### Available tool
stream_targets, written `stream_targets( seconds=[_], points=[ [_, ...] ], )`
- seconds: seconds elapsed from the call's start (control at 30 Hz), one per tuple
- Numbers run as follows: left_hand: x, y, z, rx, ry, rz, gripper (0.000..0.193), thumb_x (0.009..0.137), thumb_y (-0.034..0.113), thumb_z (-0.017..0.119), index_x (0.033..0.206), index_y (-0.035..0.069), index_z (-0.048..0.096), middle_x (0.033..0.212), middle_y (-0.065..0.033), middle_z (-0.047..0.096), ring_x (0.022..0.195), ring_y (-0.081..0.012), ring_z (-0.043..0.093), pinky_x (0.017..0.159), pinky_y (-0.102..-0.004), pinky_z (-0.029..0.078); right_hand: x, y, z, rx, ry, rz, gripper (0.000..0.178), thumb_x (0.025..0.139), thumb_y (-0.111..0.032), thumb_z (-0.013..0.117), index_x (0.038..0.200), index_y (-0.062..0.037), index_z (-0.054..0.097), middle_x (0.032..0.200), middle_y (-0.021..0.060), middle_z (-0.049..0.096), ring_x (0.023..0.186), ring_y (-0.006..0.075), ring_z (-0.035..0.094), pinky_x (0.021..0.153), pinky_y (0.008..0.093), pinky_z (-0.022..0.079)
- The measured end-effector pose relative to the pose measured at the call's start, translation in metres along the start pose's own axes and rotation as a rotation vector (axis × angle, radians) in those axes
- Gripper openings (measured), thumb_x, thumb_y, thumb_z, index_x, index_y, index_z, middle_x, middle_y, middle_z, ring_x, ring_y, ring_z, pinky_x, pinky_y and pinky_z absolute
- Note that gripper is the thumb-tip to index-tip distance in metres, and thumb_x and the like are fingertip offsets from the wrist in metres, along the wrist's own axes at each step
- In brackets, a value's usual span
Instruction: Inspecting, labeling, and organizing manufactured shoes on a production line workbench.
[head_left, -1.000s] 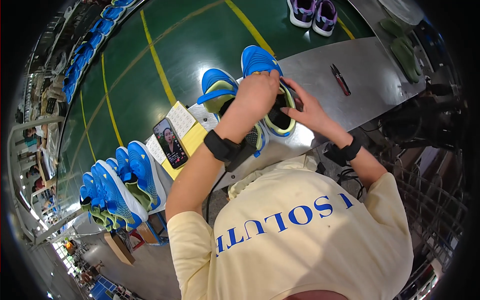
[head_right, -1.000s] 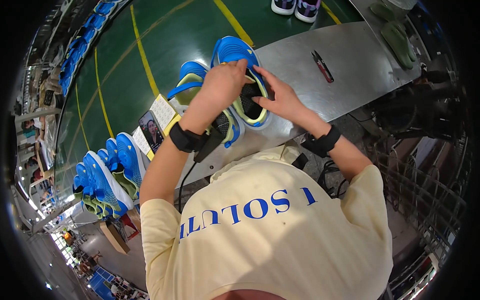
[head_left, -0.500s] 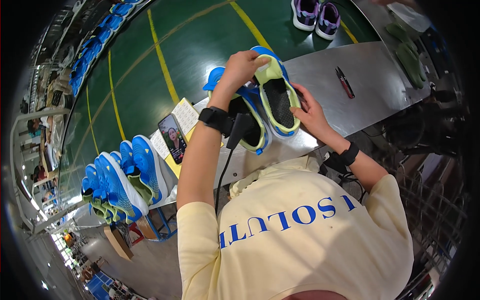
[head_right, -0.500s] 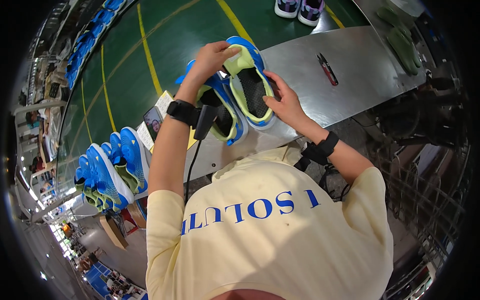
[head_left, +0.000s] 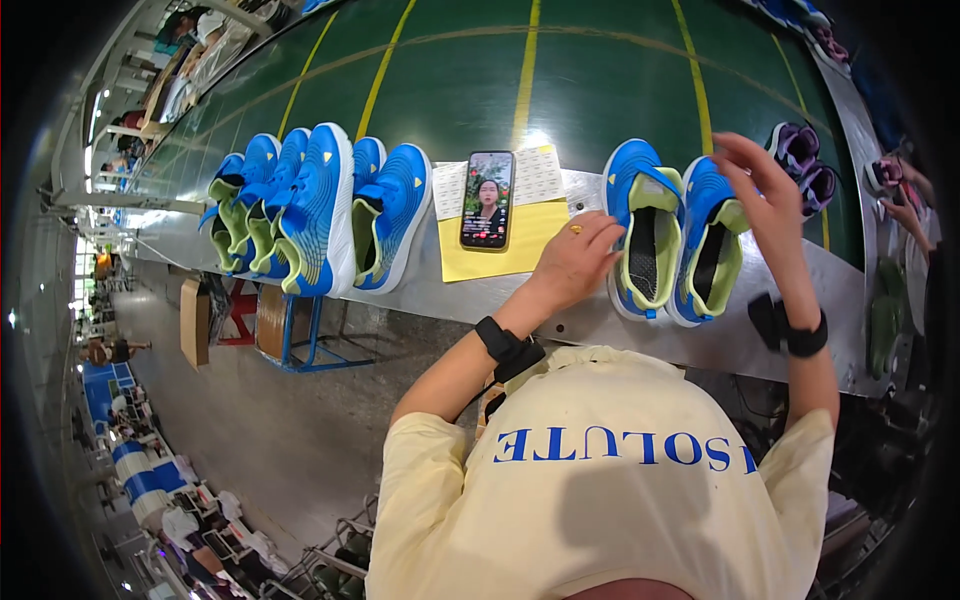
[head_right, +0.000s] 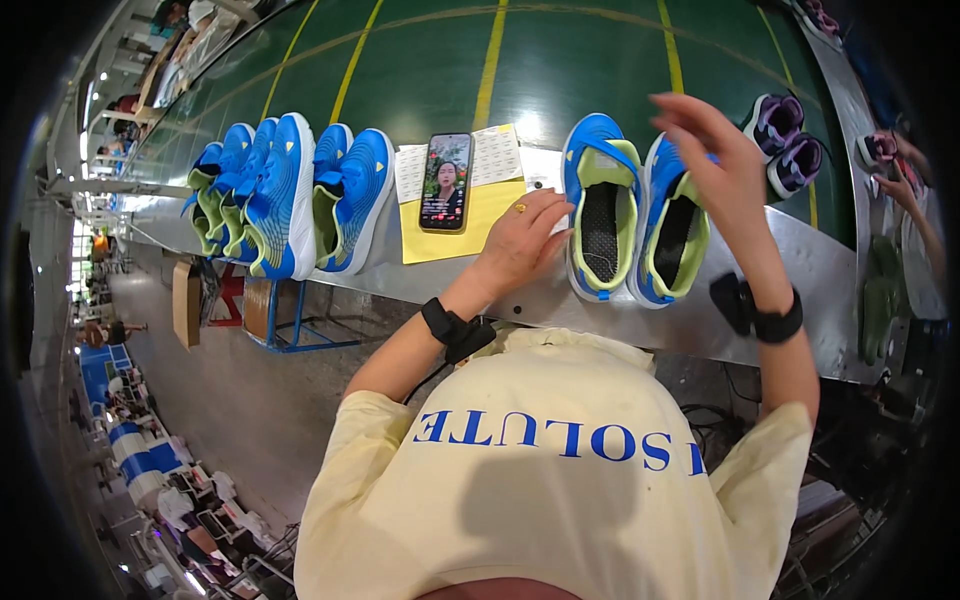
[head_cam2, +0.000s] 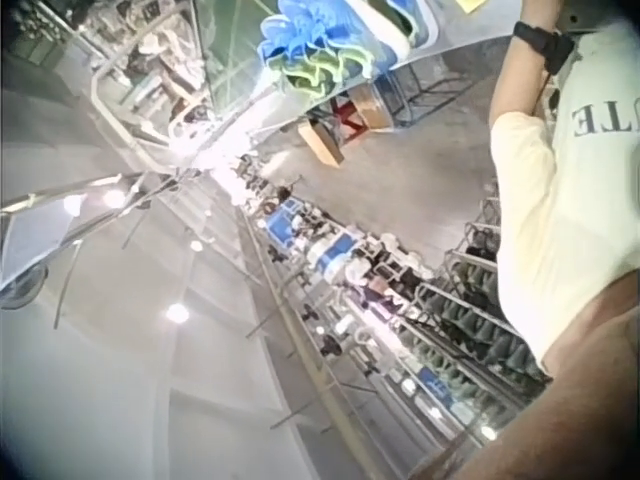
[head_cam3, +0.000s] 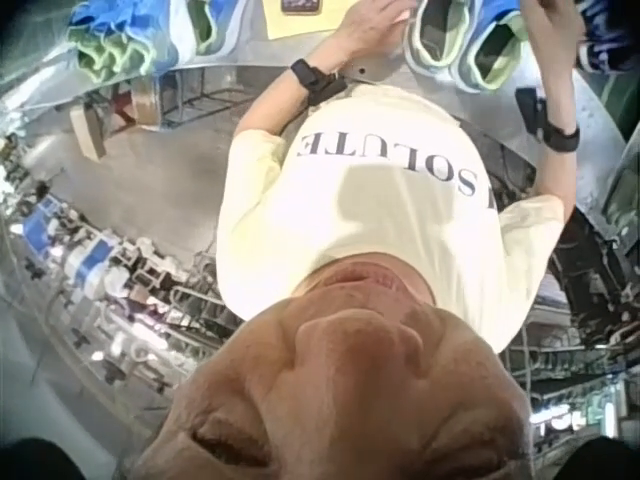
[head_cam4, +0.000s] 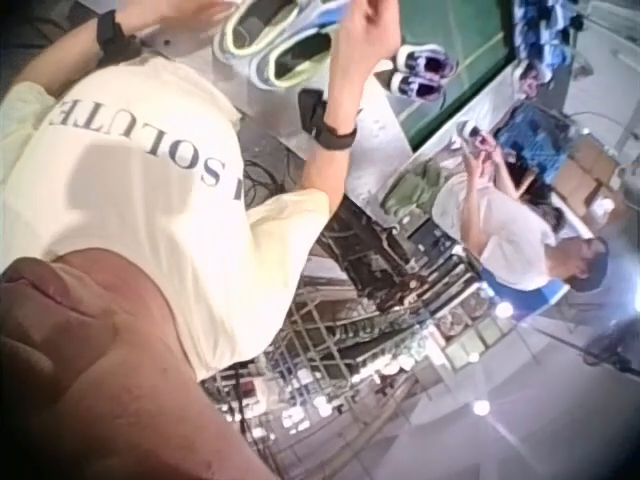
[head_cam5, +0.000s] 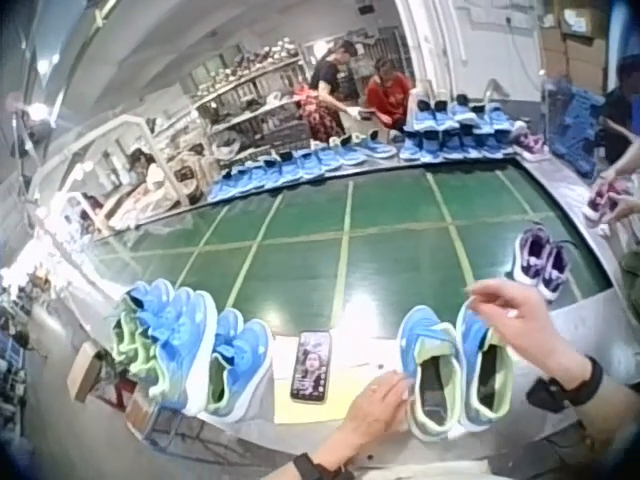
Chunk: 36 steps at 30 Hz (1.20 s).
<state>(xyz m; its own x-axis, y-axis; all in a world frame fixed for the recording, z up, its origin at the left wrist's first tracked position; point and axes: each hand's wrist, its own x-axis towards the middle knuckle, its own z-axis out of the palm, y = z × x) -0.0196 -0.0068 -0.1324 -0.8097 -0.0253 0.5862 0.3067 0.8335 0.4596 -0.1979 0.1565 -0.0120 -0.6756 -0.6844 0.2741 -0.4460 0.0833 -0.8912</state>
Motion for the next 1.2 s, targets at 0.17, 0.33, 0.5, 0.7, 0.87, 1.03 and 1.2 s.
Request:
stream_targets(
  seconds=[0.17, 0.33, 0.5, 0.7, 0.87, 1.03, 1.2],
  points=[
    [-0.041, -0.032, 0.016, 0.238, 0.001, -0.274, 0.042, 0.078, 0.017, 0.065, 0.113, 0.000, 0.052, 0.122, -0.0178, 0.049, 0.117, -0.0352, 0.044, 0.098, -0.0430, 0.037, 0.084, -0.026, 0.116, -0.737, -0.588, -0.307, 0.024, 0.075, -0.007, 0.058, 0.098, -0.0066, 0.065, 0.088, 0.0141, 0.065, 0.086, 0.0314, 0.062, 0.073, 0.0356, 0.050],
    [-0.047, -0.043, 0.029, 0.239, -0.012, -0.379, 0.046, 0.078, 0.021, 0.064, 0.115, -0.002, 0.049, 0.127, -0.0202, 0.044, 0.122, -0.0367, 0.037, 0.104, -0.0444, 0.029, 0.138, 0.046, 0.202, -1.058, -0.805, -0.261, 0.014, 0.070, -0.009, 0.061, 0.081, -0.0019, 0.067, 0.082, 0.0174, 0.065, 0.077, 0.0360, 0.064, 0.063, 0.0434, 0.051],
    [-0.044, -0.052, 0.026, 0.209, -0.013, -0.393, 0.050, 0.071, 0.016, 0.065, 0.115, -0.003, 0.049, 0.127, -0.0211, 0.044, 0.124, -0.0362, 0.036, 0.106, -0.0428, 0.028, 0.145, 0.085, 0.230, -1.078, -0.790, -0.315, 0.013, 0.069, -0.010, 0.063, 0.077, 0.0004, 0.066, 0.079, 0.0201, 0.065, 0.076, 0.0367, 0.064, 0.062, 0.0437, 0.052],
    [-0.042, -0.060, 0.030, 0.313, -0.024, -0.441, 0.028, 0.063, 0.020, 0.060, 0.081, -0.001, 0.059, 0.089, -0.0170, 0.055, 0.090, -0.0327, 0.049, 0.076, -0.0394, 0.041, 0.146, 0.101, 0.244, -1.081, -0.782, -0.311, 0.017, 0.070, -0.016, 0.065, 0.079, -0.0007, 0.065, 0.085, 0.0196, 0.062, 0.083, 0.0357, 0.062, 0.070, 0.0438, 0.051],
    [-0.050, -0.060, 0.050, 0.188, 0.121, -0.426, 0.045, 0.061, 0.020, 0.063, 0.098, -0.004, 0.054, 0.113, -0.0199, 0.048, 0.108, -0.0351, 0.044, 0.094, -0.0423, 0.038, 0.135, 0.095, 0.236, -1.137, -0.715, -0.371, 0.018, 0.068, -0.017, 0.068, 0.076, -0.0021, 0.063, 0.082, 0.0176, 0.062, 0.082, 0.0337, 0.061, 0.073, 0.0415, 0.050],
    [-0.055, -0.046, 0.030, 0.238, 0.029, -0.399, 0.052, 0.065, 0.024, 0.066, 0.106, -0.004, 0.051, 0.125, -0.0184, 0.044, 0.124, -0.0334, 0.034, 0.106, -0.0406, 0.027, 0.141, 0.133, 0.240, -1.122, -0.640, -0.413, 0.010, 0.069, -0.012, 0.066, 0.068, -0.0024, 0.065, 0.076, 0.0182, 0.064, 0.076, 0.0357, 0.064, 0.069, 0.0422, 0.052],
    [-0.054, -0.042, 0.035, 0.293, 0.041, -0.389, 0.053, 0.067, 0.026, 0.066, 0.108, -0.004, 0.052, 0.126, -0.0179, 0.044, 0.123, -0.0326, 0.035, 0.106, -0.0402, 0.026, 0.152, 0.122, 0.219, -1.008, -0.530, -0.521, 0.005, 0.067, -0.006, 0.059, 0.064, -0.0030, 0.063, 0.070, 0.0202, 0.061, 0.069, 0.0374, 0.061, 0.063, 0.0459, 0.049]
  ],
)
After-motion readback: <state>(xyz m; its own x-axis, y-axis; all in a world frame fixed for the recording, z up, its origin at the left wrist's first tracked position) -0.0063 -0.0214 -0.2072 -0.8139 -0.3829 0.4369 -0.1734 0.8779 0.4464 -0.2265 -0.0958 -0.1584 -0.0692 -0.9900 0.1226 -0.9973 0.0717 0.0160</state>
